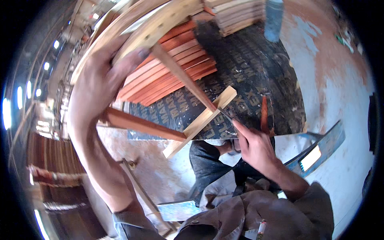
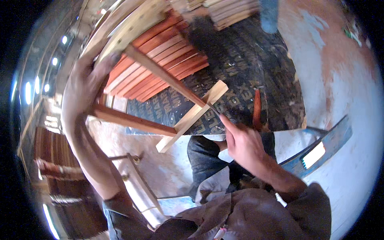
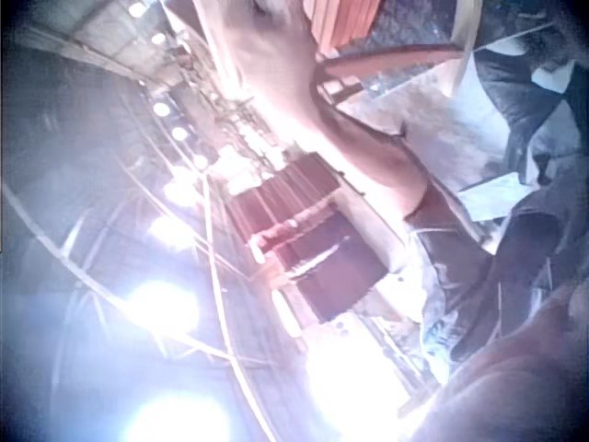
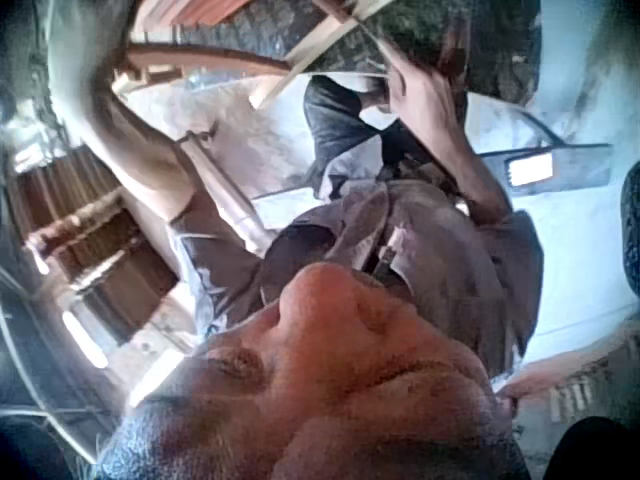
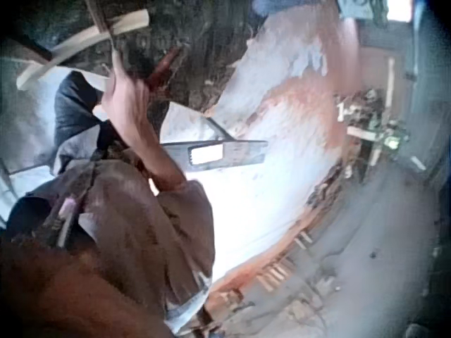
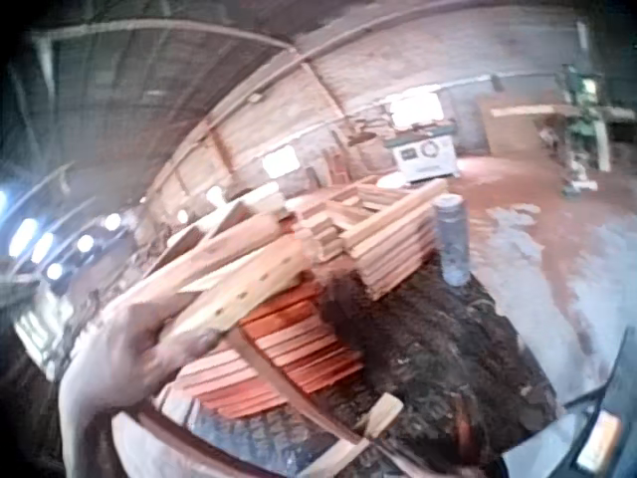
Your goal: The person assembles wooden chair frames by inserting dowels into pre-drilled holes and tapping them with a hammer. They repeatedly pick up frames, align the joints, and secure the connections before placing the assembled units aside.
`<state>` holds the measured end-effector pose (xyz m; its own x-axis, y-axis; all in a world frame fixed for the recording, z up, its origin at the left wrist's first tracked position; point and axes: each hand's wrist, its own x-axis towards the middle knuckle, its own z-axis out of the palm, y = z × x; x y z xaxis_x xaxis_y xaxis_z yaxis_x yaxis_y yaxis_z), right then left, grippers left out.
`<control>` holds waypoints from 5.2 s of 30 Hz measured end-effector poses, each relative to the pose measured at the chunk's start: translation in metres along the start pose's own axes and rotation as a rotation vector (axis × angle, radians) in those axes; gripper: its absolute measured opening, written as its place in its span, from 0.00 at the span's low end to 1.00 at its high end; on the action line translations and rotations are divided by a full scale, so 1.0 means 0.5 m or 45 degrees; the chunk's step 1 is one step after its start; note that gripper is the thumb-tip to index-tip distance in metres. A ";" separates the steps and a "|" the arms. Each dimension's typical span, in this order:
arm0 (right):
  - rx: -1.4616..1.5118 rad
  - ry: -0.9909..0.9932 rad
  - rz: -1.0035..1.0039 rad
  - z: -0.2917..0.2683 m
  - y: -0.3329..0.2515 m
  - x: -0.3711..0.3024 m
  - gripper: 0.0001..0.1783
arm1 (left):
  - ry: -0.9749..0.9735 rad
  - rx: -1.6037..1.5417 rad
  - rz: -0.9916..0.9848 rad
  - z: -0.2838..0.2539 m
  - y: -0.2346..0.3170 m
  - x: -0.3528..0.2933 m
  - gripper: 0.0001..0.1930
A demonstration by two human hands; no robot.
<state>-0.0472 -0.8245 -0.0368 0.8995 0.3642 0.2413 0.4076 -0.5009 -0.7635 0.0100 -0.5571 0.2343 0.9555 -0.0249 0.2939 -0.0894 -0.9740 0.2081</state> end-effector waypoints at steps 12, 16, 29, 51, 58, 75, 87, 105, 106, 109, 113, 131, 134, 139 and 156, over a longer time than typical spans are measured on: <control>-0.104 -0.073 -0.026 0.038 -0.053 -0.012 0.29 | 0.027 -0.062 0.453 -0.022 0.029 -0.024 0.25; -0.209 -0.093 -0.009 0.071 -0.073 0.004 0.30 | -0.077 0.040 0.148 -0.030 0.060 -0.038 0.27; -0.159 -0.057 -0.035 0.068 -0.027 0.003 0.28 | 0.068 0.203 0.330 -0.005 0.030 -0.054 0.32; -0.352 0.008 -0.268 0.050 -0.039 -0.021 0.30 | -0.163 0.208 0.055 -0.045 0.018 -0.029 0.30; -0.542 -0.031 -0.225 0.068 -0.040 -0.017 0.29 | 0.002 0.550 0.483 -0.022 -0.032 0.001 0.28; -0.146 -0.022 -0.077 0.086 -0.033 -0.009 0.28 | 0.011 0.145 0.396 0.055 -0.051 0.066 0.32; 0.294 -0.230 -0.098 0.137 -0.100 -0.056 0.34 | 0.157 -0.064 -0.018 0.056 -0.010 -0.003 0.30; 0.313 -0.747 -0.346 0.007 0.018 0.161 0.19 | 0.303 -0.212 0.014 0.041 -0.029 -0.020 0.28; 0.293 -0.841 -0.275 -0.003 0.018 0.174 0.18 | 0.299 -0.208 0.020 0.040 -0.030 -0.020 0.28; 0.305 -0.842 -0.381 -0.008 0.012 0.204 0.17 | 0.285 -0.197 0.018 0.035 -0.026 -0.019 0.29; 0.248 -0.973 -0.327 -0.001 0.037 0.239 0.18 | 0.252 -0.219 0.041 0.064 -0.038 -0.008 0.29; 0.668 -0.931 0.037 0.050 0.048 0.147 0.19 | 0.181 -0.110 0.030 0.042 -0.022 -0.012 0.30; 1.024 -0.547 0.418 0.106 0.031 0.050 0.23 | 0.162 -0.079 0.052 0.033 -0.014 -0.012 0.30; 0.566 -0.244 -0.051 0.148 -0.042 -0.029 0.28 | 0.102 -0.017 0.130 0.036 0.039 -0.024 0.30; 0.215 -0.211 -0.083 0.158 -0.118 -0.040 0.30 | 0.060 -0.248 -0.098 0.033 0.079 -0.041 0.29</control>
<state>-0.1015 -0.7401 -0.0441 0.8282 0.5225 0.2026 0.4198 -0.3389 -0.8420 -0.0083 -0.5987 0.2210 0.9477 0.0627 0.3129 -0.0739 -0.9107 0.4065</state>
